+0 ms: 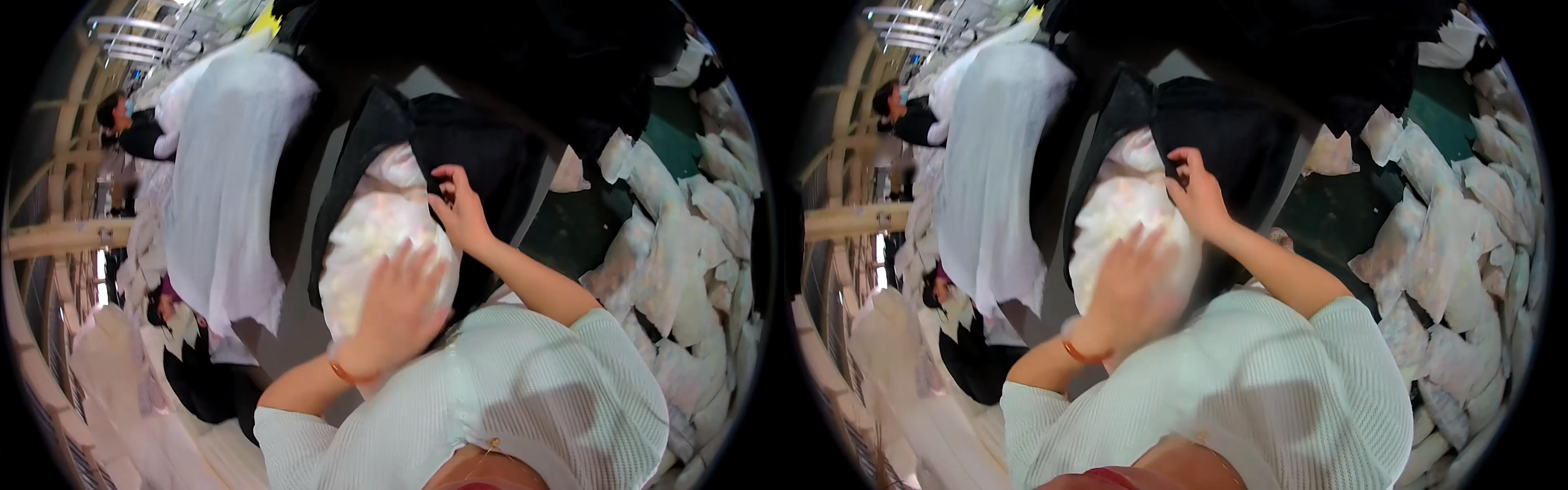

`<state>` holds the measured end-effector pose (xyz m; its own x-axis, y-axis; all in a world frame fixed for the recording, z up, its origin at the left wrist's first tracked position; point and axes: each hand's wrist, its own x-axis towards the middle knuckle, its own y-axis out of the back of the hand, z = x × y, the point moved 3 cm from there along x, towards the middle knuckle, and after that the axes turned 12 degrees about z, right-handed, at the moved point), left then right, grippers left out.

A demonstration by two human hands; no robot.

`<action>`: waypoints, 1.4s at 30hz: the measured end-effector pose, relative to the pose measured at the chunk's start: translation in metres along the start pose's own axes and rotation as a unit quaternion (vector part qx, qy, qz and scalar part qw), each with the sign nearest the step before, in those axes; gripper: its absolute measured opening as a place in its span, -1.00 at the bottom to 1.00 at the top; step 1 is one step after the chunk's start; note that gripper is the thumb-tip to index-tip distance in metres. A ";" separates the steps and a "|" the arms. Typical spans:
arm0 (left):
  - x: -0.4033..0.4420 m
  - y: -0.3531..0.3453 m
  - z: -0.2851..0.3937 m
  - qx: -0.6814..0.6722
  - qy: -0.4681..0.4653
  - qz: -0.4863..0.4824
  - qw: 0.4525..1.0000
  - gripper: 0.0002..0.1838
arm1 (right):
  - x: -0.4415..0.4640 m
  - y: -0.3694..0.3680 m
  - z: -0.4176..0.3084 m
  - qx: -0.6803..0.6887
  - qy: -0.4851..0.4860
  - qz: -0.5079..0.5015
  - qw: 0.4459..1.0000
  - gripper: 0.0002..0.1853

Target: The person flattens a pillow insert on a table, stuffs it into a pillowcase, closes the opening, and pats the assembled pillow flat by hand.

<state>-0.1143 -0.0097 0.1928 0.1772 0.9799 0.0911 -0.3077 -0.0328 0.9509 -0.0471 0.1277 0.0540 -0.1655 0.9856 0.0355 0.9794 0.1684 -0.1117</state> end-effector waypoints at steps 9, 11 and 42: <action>-0.038 0.005 -0.051 0.178 0.017 0.130 0.975 -0.47 | 0.001 0.006 -0.060 -0.175 0.378 -0.046 0.908 -0.79; -0.034 0.028 -0.064 0.213 0.013 0.175 0.961 -0.49 | -0.025 0.014 -0.064 -0.136 0.389 -0.126 0.902 -0.66; -0.002 -0.070 -0.105 -0.056 -0.063 0.010 0.996 -0.79 | -0.116 -0.074 -0.079 -0.271 0.403 -0.440 0.755 -0.76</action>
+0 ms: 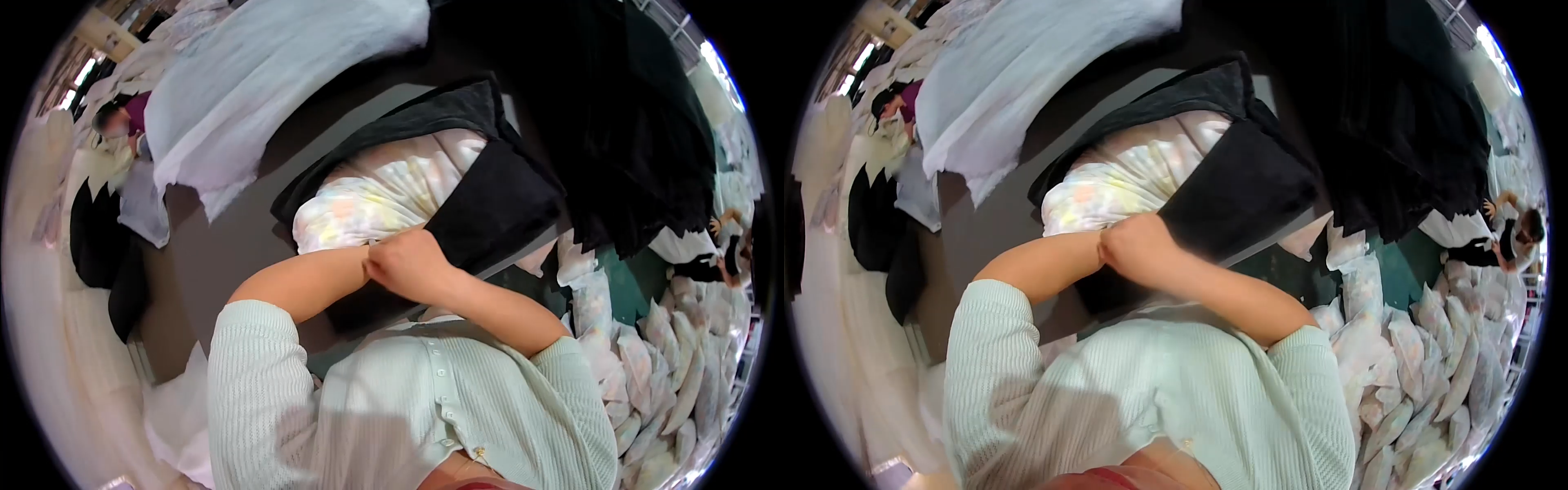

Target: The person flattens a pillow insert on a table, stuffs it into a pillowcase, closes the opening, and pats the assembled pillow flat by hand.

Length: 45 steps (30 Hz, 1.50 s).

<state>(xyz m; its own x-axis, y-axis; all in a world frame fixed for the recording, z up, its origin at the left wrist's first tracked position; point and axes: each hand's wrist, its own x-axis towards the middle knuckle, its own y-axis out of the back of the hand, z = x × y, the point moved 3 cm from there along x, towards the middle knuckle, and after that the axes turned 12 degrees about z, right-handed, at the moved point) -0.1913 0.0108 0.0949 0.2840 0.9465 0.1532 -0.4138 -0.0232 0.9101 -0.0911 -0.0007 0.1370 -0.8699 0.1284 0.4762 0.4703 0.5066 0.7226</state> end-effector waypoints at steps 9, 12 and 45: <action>-0.029 0.074 0.006 -0.276 0.255 -0.047 0.926 -0.78 | 0.052 0.037 -0.010 0.124 0.061 0.091 0.986 -0.91; -0.061 0.114 -0.027 -0.478 0.333 0.241 0.776 -0.78 | 0.043 0.013 0.003 0.098 0.028 0.036 0.994 -0.90; -0.217 0.015 0.066 0.073 0.189 0.472 0.858 -0.75 | 0.099 -0.035 -0.008 0.115 0.235 -0.246 0.933 -0.38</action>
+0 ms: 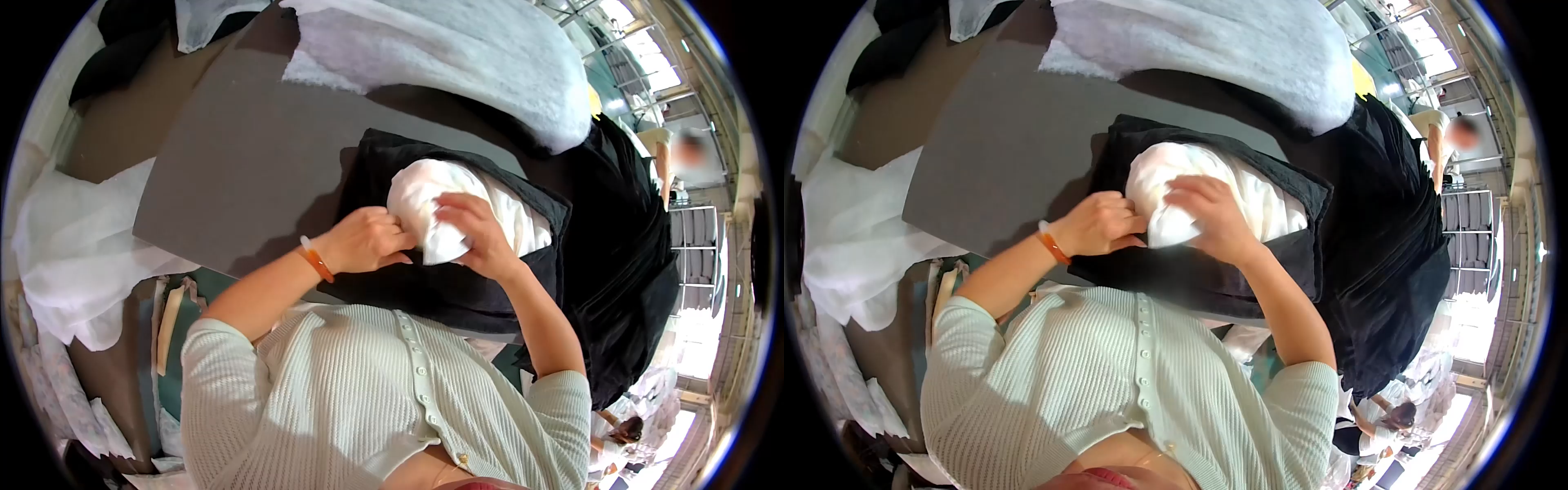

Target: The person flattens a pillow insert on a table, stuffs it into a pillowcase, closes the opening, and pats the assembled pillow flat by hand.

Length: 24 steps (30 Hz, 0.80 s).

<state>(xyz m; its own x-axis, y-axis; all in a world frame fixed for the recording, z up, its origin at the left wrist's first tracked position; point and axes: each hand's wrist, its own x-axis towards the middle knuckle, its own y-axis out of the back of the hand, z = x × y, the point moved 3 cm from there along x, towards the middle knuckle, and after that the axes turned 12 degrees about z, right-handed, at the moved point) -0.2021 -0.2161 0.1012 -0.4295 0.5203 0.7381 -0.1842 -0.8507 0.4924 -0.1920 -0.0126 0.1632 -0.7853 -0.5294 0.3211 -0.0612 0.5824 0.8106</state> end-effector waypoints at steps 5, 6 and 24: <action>0.014 0.006 0.013 -0.078 -0.043 -0.009 0.996 -0.73 | -0.002 -0.007 -0.018 -0.068 0.016 -0.251 0.966 -0.34; 0.016 0.004 0.014 -0.104 -0.040 -0.008 0.994 -0.73 | -0.004 -0.010 -0.016 -0.079 0.028 -0.258 0.963 -0.40; 0.033 0.000 -0.031 -0.197 0.084 0.027 0.976 -0.58 | 0.005 -0.081 0.031 0.228 -0.120 -0.361 0.896 -0.73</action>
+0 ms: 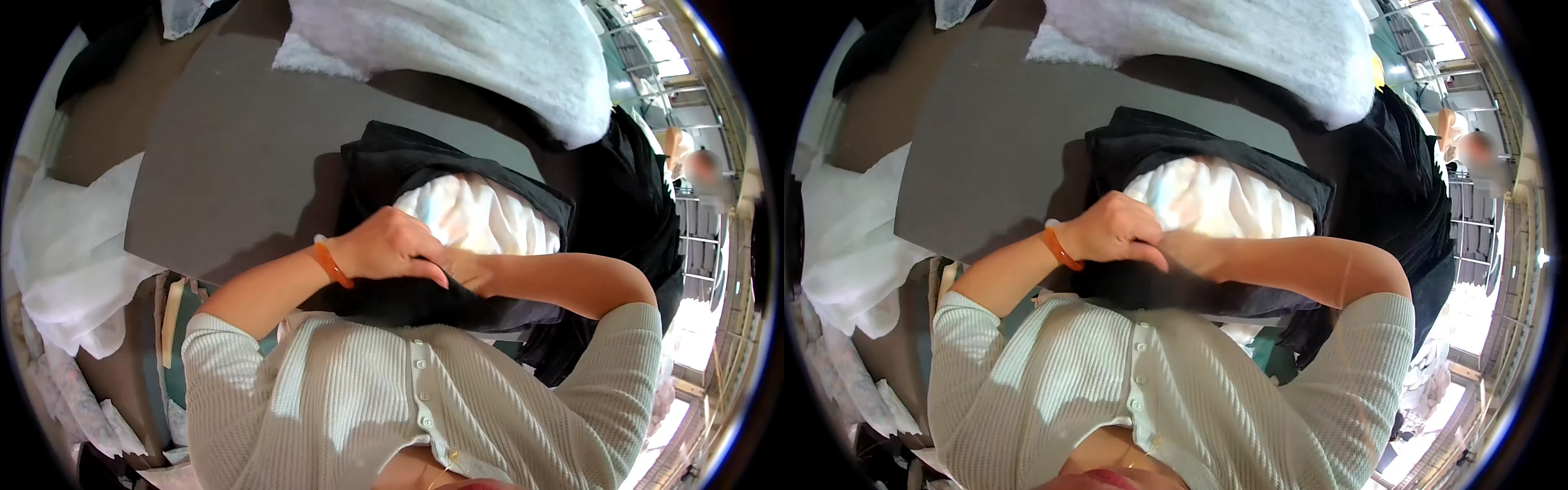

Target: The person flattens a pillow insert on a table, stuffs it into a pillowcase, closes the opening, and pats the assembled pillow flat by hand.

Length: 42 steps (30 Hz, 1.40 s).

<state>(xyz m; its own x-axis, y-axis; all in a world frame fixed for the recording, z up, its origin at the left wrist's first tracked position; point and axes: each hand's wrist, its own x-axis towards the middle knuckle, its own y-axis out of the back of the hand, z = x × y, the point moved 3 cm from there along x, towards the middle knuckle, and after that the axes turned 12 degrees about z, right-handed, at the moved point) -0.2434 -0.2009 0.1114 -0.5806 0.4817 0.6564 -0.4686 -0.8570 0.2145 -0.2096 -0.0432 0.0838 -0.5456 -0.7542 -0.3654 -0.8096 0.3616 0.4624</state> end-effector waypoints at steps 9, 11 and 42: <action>-0.003 -0.016 -0.029 0.200 -0.086 0.020 0.976 -0.59 | 0.049 -0.051 0.035 0.053 -0.053 0.092 0.993 -0.71; -0.003 -0.015 -0.029 0.232 -0.107 0.085 0.963 -0.58 | 0.054 -0.047 0.037 0.037 -0.042 0.106 0.993 -0.71; 0.025 -0.038 -0.059 0.236 -0.030 0.168 0.957 -0.54 | 0.016 0.006 0.042 -0.105 0.060 0.141 0.983 -0.63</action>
<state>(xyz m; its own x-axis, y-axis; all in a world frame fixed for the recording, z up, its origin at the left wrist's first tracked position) -0.2790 -0.1456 0.0772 -0.6000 0.1653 0.7827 0.0993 -0.9555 0.2779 -0.2317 -0.0301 0.0473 -0.7015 -0.7047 -0.1062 -0.5607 0.4539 0.6925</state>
